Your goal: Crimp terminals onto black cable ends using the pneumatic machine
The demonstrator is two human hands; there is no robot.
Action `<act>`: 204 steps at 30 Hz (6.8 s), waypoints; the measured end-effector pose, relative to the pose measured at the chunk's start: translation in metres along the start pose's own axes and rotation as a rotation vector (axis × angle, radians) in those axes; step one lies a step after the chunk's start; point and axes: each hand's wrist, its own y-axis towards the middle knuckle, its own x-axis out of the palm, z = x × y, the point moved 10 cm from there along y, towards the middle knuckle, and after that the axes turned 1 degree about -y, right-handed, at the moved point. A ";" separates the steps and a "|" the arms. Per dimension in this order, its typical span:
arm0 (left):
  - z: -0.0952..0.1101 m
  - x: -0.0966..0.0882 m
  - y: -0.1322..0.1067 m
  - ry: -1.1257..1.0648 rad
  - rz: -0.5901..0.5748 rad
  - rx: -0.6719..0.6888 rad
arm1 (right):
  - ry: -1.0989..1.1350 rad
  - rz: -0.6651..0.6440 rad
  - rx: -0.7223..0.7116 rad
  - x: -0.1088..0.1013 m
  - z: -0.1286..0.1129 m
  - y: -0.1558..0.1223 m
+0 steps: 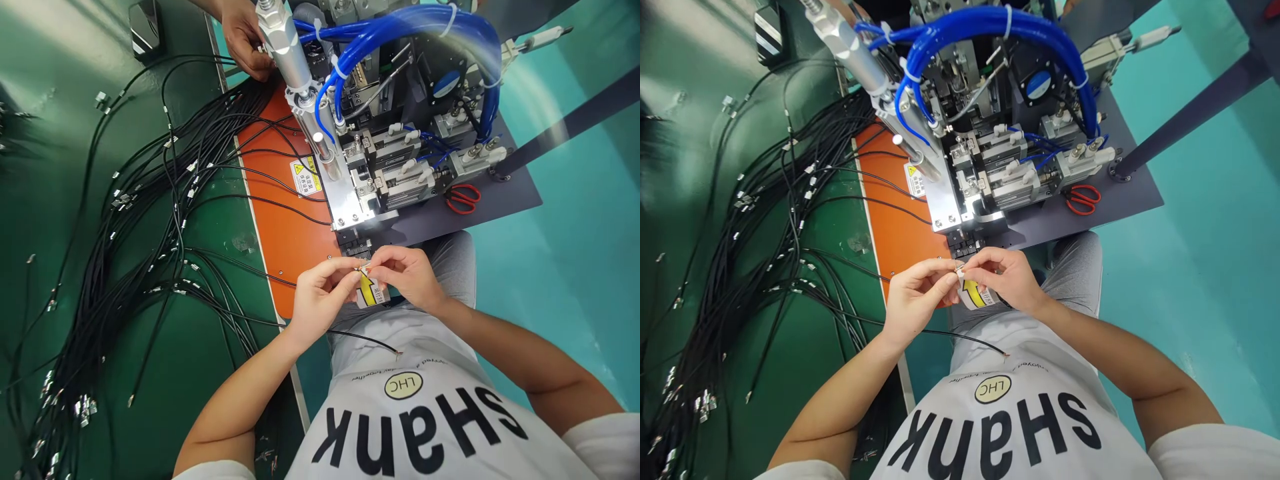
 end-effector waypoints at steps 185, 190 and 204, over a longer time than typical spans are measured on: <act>0.009 -0.003 0.021 0.933 0.006 0.587 | -0.286 0.202 0.117 -0.038 0.025 0.028; 0.001 -0.007 0.028 0.953 -0.016 0.587 | -0.297 0.197 0.109 -0.041 0.030 0.035; 0.000 -0.008 0.031 0.982 0.026 0.569 | -0.312 0.193 0.097 -0.042 0.032 0.041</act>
